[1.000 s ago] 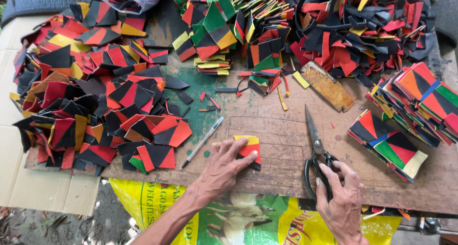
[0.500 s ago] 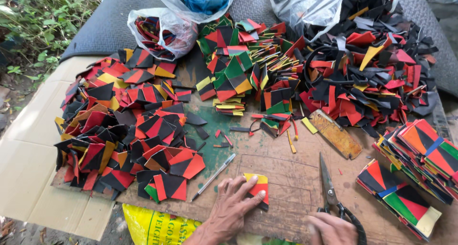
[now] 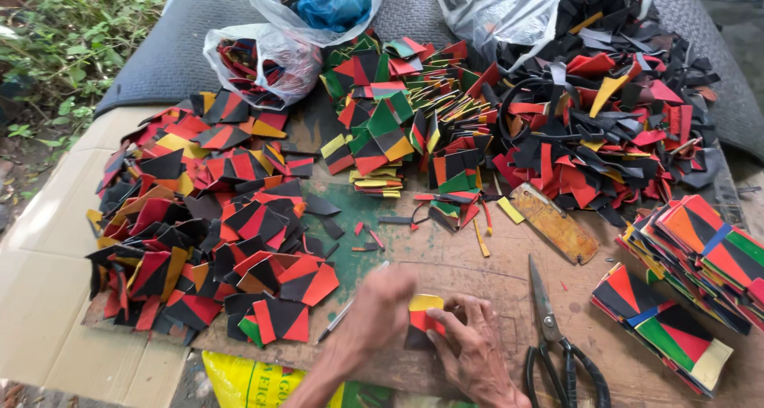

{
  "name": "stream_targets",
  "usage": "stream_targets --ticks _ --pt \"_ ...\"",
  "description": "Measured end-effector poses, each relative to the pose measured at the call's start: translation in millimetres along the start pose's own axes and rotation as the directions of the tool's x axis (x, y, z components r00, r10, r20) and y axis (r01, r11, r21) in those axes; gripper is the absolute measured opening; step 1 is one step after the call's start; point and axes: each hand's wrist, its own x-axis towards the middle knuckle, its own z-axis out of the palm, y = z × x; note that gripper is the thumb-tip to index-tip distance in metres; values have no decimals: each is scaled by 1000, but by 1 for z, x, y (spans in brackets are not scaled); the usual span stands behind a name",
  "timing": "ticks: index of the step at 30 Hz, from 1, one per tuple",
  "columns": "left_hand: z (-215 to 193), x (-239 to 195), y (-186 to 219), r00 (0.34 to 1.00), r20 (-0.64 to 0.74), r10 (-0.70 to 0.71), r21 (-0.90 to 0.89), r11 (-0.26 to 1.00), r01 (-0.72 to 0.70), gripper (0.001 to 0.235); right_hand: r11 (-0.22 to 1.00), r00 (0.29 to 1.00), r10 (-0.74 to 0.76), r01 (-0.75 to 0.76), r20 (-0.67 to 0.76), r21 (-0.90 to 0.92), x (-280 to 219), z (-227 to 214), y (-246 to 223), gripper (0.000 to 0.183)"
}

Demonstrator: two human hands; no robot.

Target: The person assembles small, multi-colored geometric tiles by hand, using scissors to trim edges and a wooden block to press the pieces together. The person repeatedly picks up tiles, aligns them, cuts them, and stacks the finished units on the table.

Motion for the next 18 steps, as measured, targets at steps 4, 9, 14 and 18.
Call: stream_targets --ticks 4,9,14,18 --pt "4 108 -6 871 -472 141 -87 975 -204 27 998 998 -56 56 -29 -5 -4 2 3 37" --pt "21 194 -7 886 -375 273 276 945 -175 52 999 999 -48 48 -8 -3 -2 -1 3 35" --pt "36 206 -18 893 -312 325 508 851 -132 48 996 993 -85 85 -85 -14 0 0 4 34" --pt "44 207 -27 856 -337 391 585 800 -135 55 998 997 -54 53 -52 -27 -4 0 3 33"
